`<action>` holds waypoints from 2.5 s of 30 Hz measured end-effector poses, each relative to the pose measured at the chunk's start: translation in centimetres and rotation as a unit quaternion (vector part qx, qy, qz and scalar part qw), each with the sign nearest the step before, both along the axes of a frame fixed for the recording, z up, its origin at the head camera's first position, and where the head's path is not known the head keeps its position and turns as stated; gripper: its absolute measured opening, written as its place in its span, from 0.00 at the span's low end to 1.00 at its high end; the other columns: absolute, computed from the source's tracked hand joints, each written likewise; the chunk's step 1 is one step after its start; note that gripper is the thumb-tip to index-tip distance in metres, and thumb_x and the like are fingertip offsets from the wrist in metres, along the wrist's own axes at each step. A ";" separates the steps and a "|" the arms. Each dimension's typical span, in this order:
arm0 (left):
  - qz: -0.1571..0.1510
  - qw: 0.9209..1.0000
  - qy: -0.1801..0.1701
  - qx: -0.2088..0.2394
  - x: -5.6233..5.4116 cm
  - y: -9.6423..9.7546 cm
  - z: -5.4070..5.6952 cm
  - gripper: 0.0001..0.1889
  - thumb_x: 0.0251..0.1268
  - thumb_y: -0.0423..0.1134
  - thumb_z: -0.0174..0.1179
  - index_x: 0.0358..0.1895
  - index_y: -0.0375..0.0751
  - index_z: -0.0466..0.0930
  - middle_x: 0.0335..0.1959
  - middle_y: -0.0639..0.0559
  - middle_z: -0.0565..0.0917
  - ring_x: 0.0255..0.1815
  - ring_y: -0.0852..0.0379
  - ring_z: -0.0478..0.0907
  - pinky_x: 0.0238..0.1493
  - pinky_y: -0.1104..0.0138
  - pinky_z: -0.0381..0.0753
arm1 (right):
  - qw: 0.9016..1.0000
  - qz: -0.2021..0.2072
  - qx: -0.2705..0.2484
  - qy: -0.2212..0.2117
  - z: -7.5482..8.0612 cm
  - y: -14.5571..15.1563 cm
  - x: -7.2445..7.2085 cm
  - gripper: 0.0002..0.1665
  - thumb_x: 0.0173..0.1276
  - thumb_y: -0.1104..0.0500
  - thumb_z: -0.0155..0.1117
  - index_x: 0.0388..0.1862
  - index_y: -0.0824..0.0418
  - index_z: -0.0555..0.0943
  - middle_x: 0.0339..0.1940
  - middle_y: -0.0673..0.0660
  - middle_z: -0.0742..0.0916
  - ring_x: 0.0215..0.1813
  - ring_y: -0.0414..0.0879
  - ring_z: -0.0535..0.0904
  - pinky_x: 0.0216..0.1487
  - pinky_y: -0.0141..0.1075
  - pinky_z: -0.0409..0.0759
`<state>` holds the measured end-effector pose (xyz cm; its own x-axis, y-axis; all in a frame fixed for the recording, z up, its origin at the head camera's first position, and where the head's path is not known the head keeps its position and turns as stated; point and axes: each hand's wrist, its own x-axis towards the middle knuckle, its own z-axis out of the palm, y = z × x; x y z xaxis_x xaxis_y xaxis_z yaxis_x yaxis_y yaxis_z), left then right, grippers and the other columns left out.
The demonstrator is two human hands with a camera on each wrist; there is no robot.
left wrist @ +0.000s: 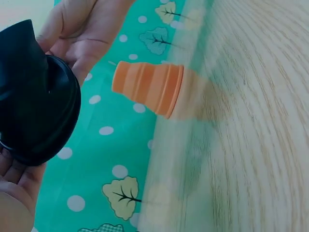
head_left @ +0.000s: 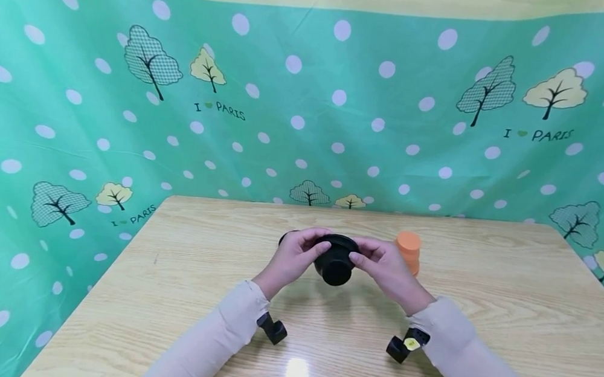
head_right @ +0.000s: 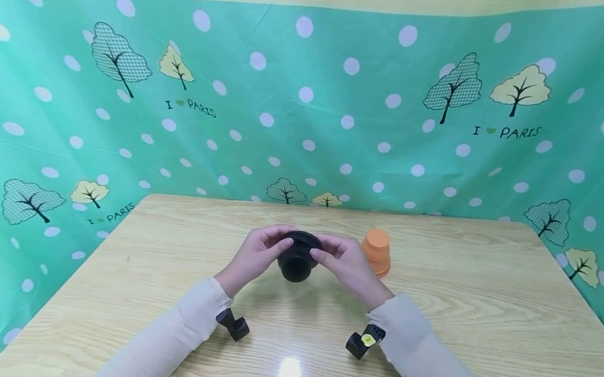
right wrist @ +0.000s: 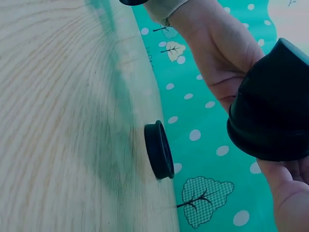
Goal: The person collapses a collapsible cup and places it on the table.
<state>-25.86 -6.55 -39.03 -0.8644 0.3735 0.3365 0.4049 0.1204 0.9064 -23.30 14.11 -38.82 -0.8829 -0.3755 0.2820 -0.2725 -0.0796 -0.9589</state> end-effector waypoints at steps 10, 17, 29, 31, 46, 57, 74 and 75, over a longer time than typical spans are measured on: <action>0.002 0.997 0.055 -0.044 0.4 -0.2 -0.3 0.16 0.61 0.36 0.63 0.52 0.38 0.82 0.49 0.46 0.84 0.47 0.56 0.81 0.44 0.70 0.80 | 0.992 -0.040 0.119 -0.012 0.1 0.3 0.0 0.19 0.66 0.58 0.64 0.52 0.67 0.80 0.47 0.60 0.85 0.45 0.41 0.82 0.48 0.34 0.80; 0.000 0.995 0.069 -0.072 0.6 0.3 -0.3 0.17 0.61 0.42 0.64 0.53 0.43 0.82 0.49 0.53 0.84 0.51 0.61 0.79 0.47 0.69 0.78 | 0.985 -0.036 0.168 0.027 0.3 0.3 0.0 0.17 0.67 0.59 0.63 0.51 0.67 0.80 0.47 0.62 0.85 0.46 0.44 0.82 0.46 0.32 0.80; -0.008 0.984 0.128 -0.122 0.9 0.4 -0.1 0.16 0.58 0.40 0.65 0.50 0.40 0.83 0.47 0.49 0.85 0.51 0.60 0.80 0.50 0.70 0.79 | 0.975 0.031 0.216 0.039 -0.1 0.4 0.0 0.15 0.70 0.62 0.57 0.52 0.68 0.79 0.49 0.62 0.84 0.52 0.49 0.79 0.50 0.33 0.78; -0.009 0.985 0.125 -0.118 0.8 0.4 0.0 0.16 0.59 0.40 0.65 0.50 0.40 0.83 0.47 0.50 0.85 0.50 0.61 0.80 0.48 0.70 0.79 | 0.977 0.020 0.207 0.049 -0.2 0.3 0.1 0.15 0.71 0.62 0.56 0.53 0.68 0.78 0.51 0.62 0.83 0.54 0.50 0.78 0.53 0.33 0.77; -0.035 0.999 -0.014 0.028 0.3 -0.7 0.8 0.20 0.63 0.38 0.62 0.57 0.34 0.77 0.53 0.44 0.81 0.53 0.56 0.79 0.54 0.67 0.77 | 0.994 -0.009 0.085 0.071 0.2 0.5 0.6 0.17 0.70 0.67 0.55 0.54 0.76 0.74 0.44 0.67 0.83 0.45 0.36 0.80 0.48 0.29 0.79; -0.074 0.991 -0.049 0.101 0.9 -0.2 1.1 0.27 0.60 0.42 0.64 0.60 0.31 0.73 0.54 0.37 0.78 0.47 0.59 0.79 0.49 0.70 0.78 | 0.994 -0.047 0.076 0.057 0.4 0.9 0.7 0.19 0.70 0.65 0.56 0.54 0.77 0.74 0.37 0.47 0.83 0.40 0.36 0.79 0.44 0.28 0.79; 0.007 0.998 0.003 0.055 0.4 0.6 0.1 0.14 0.63 0.33 0.61 0.50 0.31 0.80 0.45 0.38 0.84 0.38 0.61 0.82 0.41 0.70 0.81 | 0.997 -0.049 0.056 0.017 0.2 1.0 0.3 0.21 0.71 0.62 0.56 0.56 0.76 0.74 0.40 0.50 0.85 0.42 0.37 0.81 0.47 0.29 0.79; 0.008 0.998 0.002 0.056 0.4 0.6 0.0 0.14 0.62 0.33 0.61 0.50 0.32 0.80 0.45 0.38 0.84 0.38 0.60 0.82 0.42 0.70 0.81 | 0.997 -0.048 0.060 0.014 0.2 1.0 0.3 0.21 0.71 0.61 0.56 0.57 0.75 0.74 0.41 0.52 0.84 0.43 0.38 0.81 0.48 0.29 0.79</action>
<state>-25.47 -5.94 -39.01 -0.8680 0.3204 0.3795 0.4081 0.0245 0.9126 -22.99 15.16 -38.59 -0.9087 -0.3226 0.2651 -0.2998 0.0620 -0.9520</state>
